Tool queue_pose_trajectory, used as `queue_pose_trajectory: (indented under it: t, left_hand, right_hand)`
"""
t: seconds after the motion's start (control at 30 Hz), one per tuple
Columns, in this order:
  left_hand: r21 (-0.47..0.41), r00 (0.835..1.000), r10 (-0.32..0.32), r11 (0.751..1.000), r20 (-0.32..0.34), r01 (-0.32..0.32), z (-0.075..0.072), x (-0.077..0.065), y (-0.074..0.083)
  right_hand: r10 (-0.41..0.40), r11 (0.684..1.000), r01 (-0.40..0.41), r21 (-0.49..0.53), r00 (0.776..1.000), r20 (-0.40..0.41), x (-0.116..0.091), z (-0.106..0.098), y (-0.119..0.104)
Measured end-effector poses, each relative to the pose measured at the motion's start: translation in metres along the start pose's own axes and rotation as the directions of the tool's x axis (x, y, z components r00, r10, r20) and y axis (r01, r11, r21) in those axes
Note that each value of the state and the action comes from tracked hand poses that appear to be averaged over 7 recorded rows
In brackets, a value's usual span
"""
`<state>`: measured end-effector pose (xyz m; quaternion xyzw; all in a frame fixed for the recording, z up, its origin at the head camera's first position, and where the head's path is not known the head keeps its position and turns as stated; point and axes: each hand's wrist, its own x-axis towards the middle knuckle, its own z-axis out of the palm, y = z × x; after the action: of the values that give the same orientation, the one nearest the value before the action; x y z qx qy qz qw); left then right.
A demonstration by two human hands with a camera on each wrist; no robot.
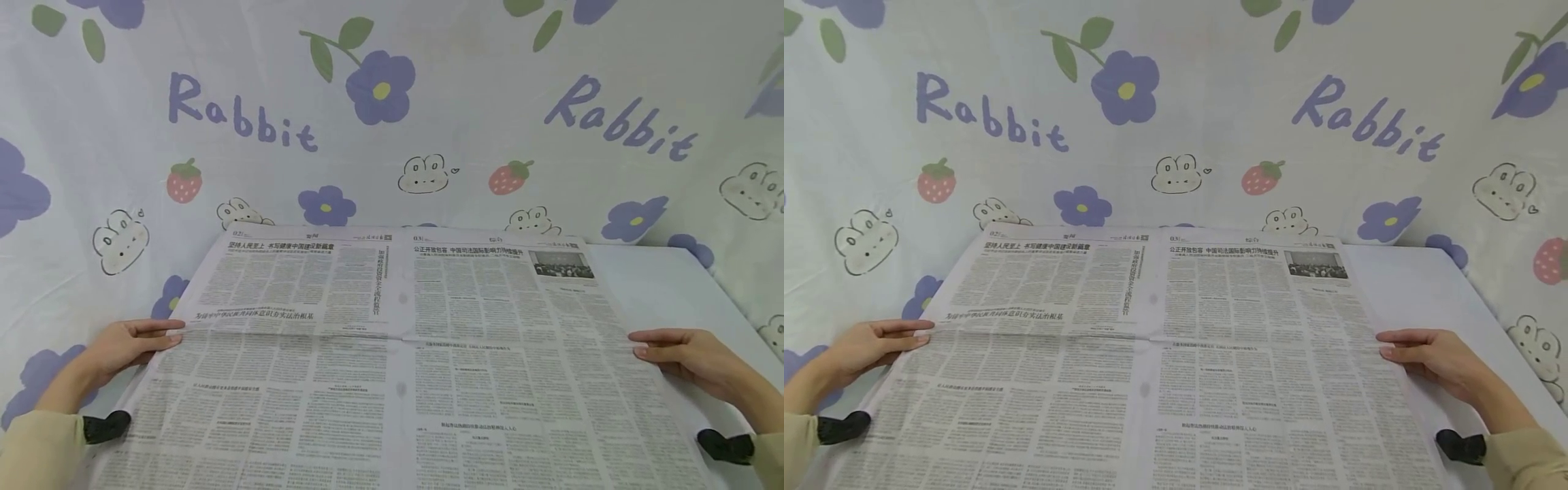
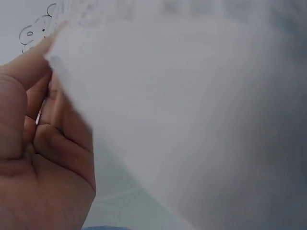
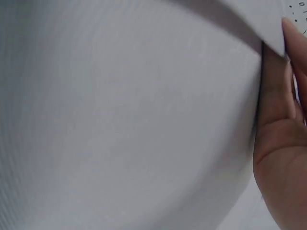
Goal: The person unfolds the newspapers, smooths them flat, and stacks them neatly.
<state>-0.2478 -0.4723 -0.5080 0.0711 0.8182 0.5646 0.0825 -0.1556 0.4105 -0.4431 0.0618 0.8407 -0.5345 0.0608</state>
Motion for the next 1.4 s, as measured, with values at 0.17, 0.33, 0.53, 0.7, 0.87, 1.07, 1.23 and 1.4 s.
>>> queue_pose_trajectory:
  t: [0.17, 0.33, 0.53, 0.7, 0.87, 1.07, 1.23, 1.4]
  left_hand:
    - [0.147, 0.998, 0.038, 0.989, -0.05, -0.03, 0.002, -0.001, 0.006]
    - [0.389, 0.984, 0.133, 0.918, -0.117, -0.078, 0.01, -0.006, 0.016]
    - [0.628, 0.931, 0.316, 0.766, -0.183, -0.136, 0.039, -0.01, 0.045]
    - [0.684, 0.817, 0.531, 0.682, -0.223, -0.257, 0.083, -0.014, 0.079]
    - [0.745, 0.704, 0.67, 0.59, -0.236, -0.311, 0.136, -0.022, 0.117]
    - [0.809, 0.589, 0.767, 0.502, -0.254, -0.305, 0.183, -0.031, 0.142]
    - [0.879, 0.474, 0.856, 0.376, -0.208, -0.294, 0.207, -0.03, 0.147]
    - [0.904, 0.48, 0.86, 0.333, -0.174, -0.269, 0.22, -0.023, 0.146]
  right_hand:
    - [-0.043, 0.972, 0.027, -0.232, 0.997, -0.064, 0.003, 0.005, -0.009]
    - [-0.135, 0.901, 0.059, -0.43, 0.98, -0.148, 0.0, 0.009, -0.021]
    - [-0.247, 0.857, 0.113, -0.503, 0.947, -0.207, -0.016, 0.024, -0.046]
    - [-0.374, 0.821, 0.159, -0.548, 0.875, -0.307, -0.038, 0.056, -0.071]
    - [-0.563, 0.731, 0.247, -0.636, 0.746, -0.357, -0.057, 0.088, -0.096]
    - [-0.714, 0.671, 0.331, -0.664, 0.531, -0.456, -0.07, 0.123, -0.109]
    - [-0.862, 0.503, 0.377, -0.778, 0.282, -0.421, -0.072, 0.138, -0.112]
    - [-0.923, 0.381, 0.305, -0.873, 0.17, -0.344, -0.066, 0.145, -0.113]
